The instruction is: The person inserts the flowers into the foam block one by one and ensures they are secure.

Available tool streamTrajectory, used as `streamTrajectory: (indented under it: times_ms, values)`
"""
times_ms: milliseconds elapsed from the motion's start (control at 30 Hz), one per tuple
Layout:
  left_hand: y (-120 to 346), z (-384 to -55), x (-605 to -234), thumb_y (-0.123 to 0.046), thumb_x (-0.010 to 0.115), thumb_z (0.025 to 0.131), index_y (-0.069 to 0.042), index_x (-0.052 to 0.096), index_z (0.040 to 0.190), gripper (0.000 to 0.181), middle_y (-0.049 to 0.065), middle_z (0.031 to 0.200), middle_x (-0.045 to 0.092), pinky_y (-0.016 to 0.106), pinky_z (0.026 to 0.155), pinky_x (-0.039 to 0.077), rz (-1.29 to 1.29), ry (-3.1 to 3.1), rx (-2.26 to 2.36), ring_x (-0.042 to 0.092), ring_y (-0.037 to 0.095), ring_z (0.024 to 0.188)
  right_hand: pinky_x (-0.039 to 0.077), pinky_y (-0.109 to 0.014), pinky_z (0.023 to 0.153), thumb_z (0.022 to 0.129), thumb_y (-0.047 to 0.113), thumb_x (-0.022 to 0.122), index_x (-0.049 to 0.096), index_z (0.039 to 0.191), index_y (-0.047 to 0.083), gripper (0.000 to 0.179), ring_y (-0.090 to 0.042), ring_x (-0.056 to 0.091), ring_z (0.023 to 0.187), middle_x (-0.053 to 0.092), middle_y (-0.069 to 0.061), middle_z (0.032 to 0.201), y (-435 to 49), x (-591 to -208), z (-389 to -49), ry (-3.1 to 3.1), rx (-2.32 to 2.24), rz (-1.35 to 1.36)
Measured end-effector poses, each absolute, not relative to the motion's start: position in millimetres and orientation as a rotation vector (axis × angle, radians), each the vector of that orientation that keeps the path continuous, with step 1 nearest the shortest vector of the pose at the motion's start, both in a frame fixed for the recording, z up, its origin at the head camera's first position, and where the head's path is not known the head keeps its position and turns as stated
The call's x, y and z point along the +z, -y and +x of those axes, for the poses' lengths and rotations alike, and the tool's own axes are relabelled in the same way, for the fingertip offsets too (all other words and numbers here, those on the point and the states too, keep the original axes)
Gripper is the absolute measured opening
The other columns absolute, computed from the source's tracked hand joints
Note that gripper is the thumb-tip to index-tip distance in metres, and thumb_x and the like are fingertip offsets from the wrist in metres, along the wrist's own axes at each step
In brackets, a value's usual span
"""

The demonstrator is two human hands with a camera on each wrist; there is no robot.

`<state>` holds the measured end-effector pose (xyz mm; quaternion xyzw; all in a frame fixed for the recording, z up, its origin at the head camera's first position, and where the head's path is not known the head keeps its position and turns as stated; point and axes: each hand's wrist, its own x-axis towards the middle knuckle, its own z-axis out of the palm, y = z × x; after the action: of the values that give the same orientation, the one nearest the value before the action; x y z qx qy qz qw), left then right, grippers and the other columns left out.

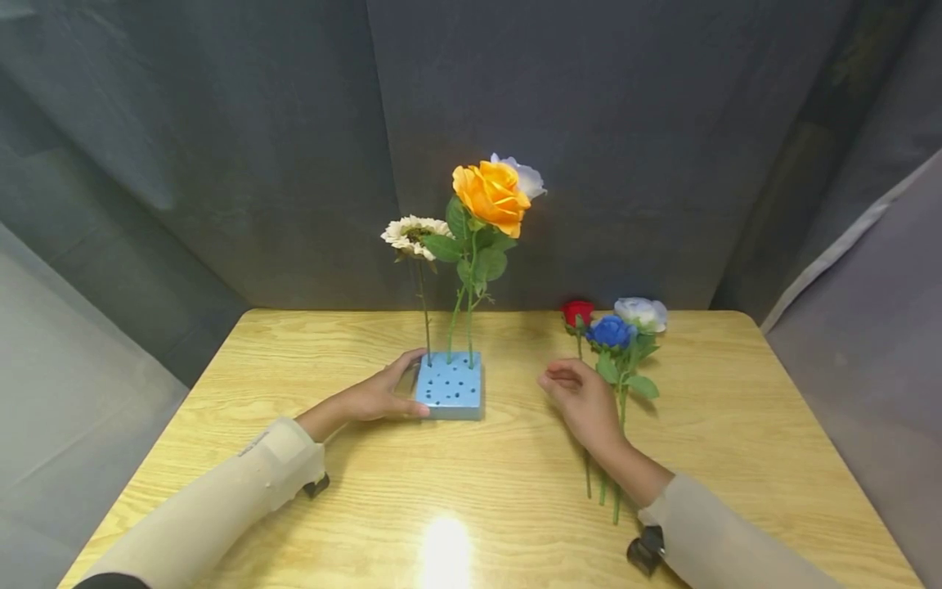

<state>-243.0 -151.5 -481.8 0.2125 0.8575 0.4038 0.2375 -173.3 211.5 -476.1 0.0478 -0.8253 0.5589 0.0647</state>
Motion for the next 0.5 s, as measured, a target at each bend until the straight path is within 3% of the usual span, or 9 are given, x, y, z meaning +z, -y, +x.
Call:
streamTrajectory:
  times_ms: [300, 500]
  values:
    - [151, -244, -482, -0.048, 0.084, 0.085, -0.027, 0.008, 0.167, 0.114, 0.009, 0.173, 0.006, 0.073, 0.119, 0.001, 0.588, -2.349, 1.103, -0.007, 0.045, 0.156, 0.052, -0.010, 0.084, 0.101, 0.021, 0.070, 0.058, 0.133, -0.009, 0.045, 0.006, 0.062, 0.100, 0.064, -0.028, 0.127, -223, -475, -163, 2.503, 1.724, 0.104]
    - [151, -243, -482, -0.048, 0.084, 0.085, -0.028, 0.008, 0.167, 0.114, 0.009, 0.173, 0.007, 0.072, 0.119, 0.001, 0.590, -2.356, 1.091, -0.007, 0.044, 0.156, 0.051, -0.009, 0.085, 0.101, 0.021, 0.071, 0.058, 0.135, -0.007, 0.046, 0.007, 0.061, 0.101, 0.065, -0.026, 0.128, -230, -476, -155, 2.525, 1.677, 0.086]
